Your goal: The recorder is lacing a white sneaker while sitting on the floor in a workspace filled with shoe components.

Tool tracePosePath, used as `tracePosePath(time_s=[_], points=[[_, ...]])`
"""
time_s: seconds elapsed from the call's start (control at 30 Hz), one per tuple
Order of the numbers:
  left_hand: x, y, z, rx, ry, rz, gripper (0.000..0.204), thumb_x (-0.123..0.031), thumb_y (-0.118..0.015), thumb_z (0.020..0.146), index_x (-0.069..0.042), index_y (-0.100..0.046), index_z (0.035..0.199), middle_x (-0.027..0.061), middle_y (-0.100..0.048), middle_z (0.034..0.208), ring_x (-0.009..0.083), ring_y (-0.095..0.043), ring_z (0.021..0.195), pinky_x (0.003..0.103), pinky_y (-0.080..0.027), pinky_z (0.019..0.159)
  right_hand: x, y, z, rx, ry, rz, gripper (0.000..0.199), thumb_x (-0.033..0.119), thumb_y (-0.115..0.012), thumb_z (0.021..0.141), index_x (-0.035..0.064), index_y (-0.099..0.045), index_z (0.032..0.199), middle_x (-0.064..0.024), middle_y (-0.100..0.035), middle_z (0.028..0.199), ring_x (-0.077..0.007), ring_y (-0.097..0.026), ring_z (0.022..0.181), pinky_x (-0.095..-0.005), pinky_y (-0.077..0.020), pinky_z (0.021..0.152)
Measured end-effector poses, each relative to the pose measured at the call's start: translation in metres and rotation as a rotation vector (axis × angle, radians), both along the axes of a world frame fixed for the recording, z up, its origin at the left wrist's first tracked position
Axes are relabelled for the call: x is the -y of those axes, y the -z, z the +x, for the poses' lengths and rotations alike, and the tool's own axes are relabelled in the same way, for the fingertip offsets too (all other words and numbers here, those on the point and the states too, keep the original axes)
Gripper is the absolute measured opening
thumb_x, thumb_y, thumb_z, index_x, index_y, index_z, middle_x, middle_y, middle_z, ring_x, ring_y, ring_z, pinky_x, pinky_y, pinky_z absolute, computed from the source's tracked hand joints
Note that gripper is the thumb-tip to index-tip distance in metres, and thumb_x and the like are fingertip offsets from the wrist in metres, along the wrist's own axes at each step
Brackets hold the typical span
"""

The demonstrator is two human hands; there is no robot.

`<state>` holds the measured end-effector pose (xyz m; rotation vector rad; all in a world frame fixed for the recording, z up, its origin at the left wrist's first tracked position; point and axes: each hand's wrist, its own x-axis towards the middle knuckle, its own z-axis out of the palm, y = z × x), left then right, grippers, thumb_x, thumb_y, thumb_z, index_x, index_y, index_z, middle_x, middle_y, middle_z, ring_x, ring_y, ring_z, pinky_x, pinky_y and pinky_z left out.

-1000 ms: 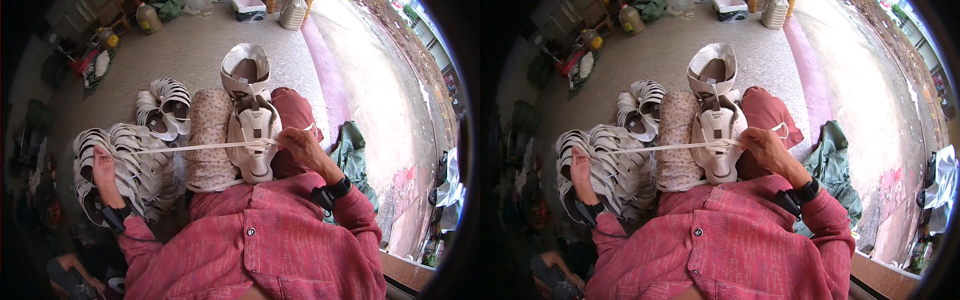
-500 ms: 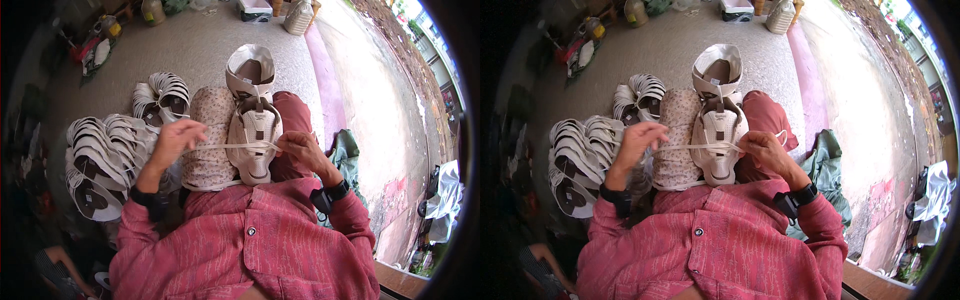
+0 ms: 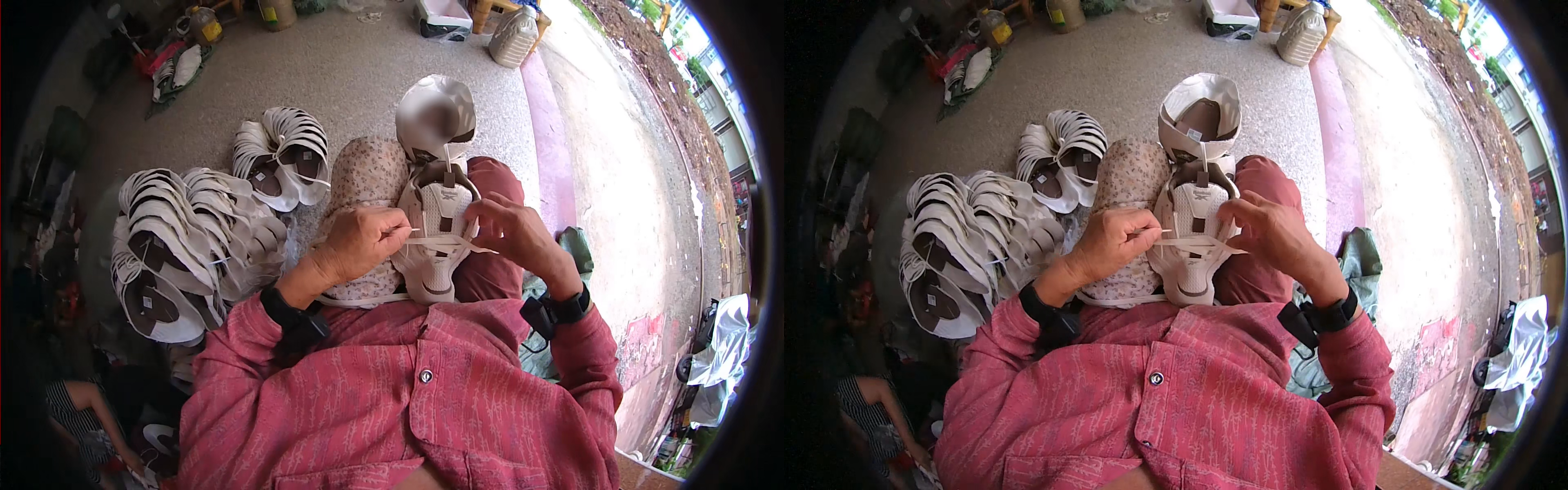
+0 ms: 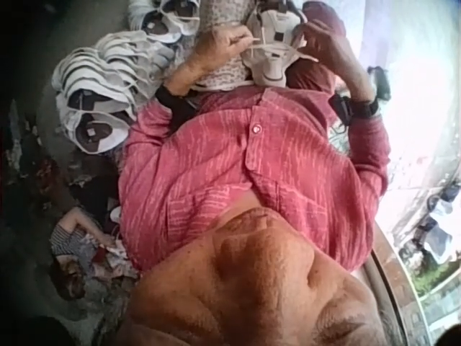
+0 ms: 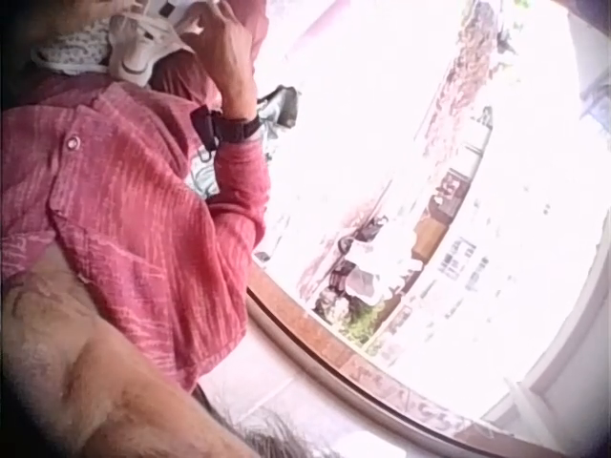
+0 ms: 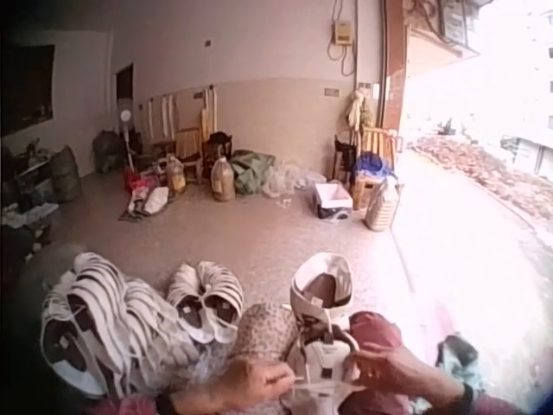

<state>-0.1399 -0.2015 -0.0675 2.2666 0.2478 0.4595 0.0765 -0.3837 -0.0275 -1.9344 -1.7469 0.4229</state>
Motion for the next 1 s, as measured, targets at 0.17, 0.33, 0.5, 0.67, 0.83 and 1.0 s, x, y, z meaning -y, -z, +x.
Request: tracePosePath(time_s=[0.17, 0.33, 0.5, 0.67, 0.83, 1.0], points=[[0.002, 0.008, 0.007, 0.105, 0.009, 0.116, 0.014, -0.016, -0.065, 0.086, -0.003, -0.064, 0.081, 0.0119, -0.062, 0.071, 0.0294, -0.062, 0.066, 0.039, -0.048, 0.06, -0.009, 0.007, 0.012, 0.1, -0.144, 0.038, 0.03, 0.009, -0.077, 0.072, 0.0071, -0.061, 0.098, -0.0099, -0.059, 0.088, -0.0312, -0.062, 0.081, -0.0422, -0.0497, 0.071], [0.012, 0.005, 0.021, 0.05, -0.052, 0.243, 0.016, -0.016, -0.065, 0.084, -0.003, -0.06, 0.076, 0.0116, -0.061, 0.07, 0.0301, -0.063, 0.068, 0.042, -0.048, 0.061, -0.011, 0.013, 0.016, 0.114, -0.243, 0.147, 0.027, 0.012, -0.076, 0.073, 0.0076, -0.059, 0.094, -0.0092, -0.058, 0.086, -0.0313, -0.061, 0.082, -0.0426, -0.0483, 0.071], [-0.012, -0.022, 0.029, 0.004, 0.108, 0.426, 0.013, -0.016, -0.07, 0.079, -0.006, -0.063, 0.083, 0.0103, -0.063, 0.091, 0.0294, -0.064, 0.086, 0.039, -0.051, 0.071, -0.009, 0.007, 0.018, 0.14, -0.274, 0.149, 0.024, 0.011, -0.078, 0.072, 0.0082, -0.063, 0.091, -0.0078, -0.058, 0.085, -0.0297, -0.061, 0.08, -0.0405, -0.0482, 0.069], [-0.039, -0.039, 0.04, -0.119, 0.505, 0.215, 0.039, -0.012, -0.078, 0.073, -0.008, -0.06, 0.108, 0.0075, -0.057, 0.115, 0.0261, -0.063, 0.098, 0.035, -0.053, 0.083, -0.027, -0.013, -0.001, 0.156, -0.291, 0.304, 0.014, 0.009, -0.076, 0.073, 0.0066, -0.067, 0.084, -0.0075, -0.056, 0.081, -0.0277, -0.059, 0.077, -0.0385, -0.046, 0.065], [-0.051, -0.037, 0.049, -0.147, 0.607, 0.162, 0.031, -0.011, -0.077, 0.074, -0.005, -0.058, 0.098, 0.0076, -0.059, 0.1, 0.0252, -0.063, 0.088, 0.036, -0.05, 0.075, -0.047, 0.013, -0.022, -0.098, -0.265, 0.254, 0.019, 0.006, -0.074, 0.074, 0.007, -0.071, 0.093, -0.008, -0.061, 0.087, -0.0285, -0.063, 0.085, -0.039, -0.0508, 0.073], [-0.049, -0.015, 0.038, 0.043, 0.521, 0.032, 0.024, -0.005, -0.077, 0.073, -0.003, -0.059, 0.089, 0.0074, -0.059, 0.085, 0.0233, -0.06, 0.078, 0.033, -0.047, 0.068, -0.054, 0.016, -0.034, 0.048, -0.275, 0.274, 0.018, 0.009, -0.075, 0.077, 0.0075, -0.072, 0.094, -0.0049, -0.062, 0.092, -0.0254, -0.063, 0.087, -0.0378, -0.05, 0.08]])
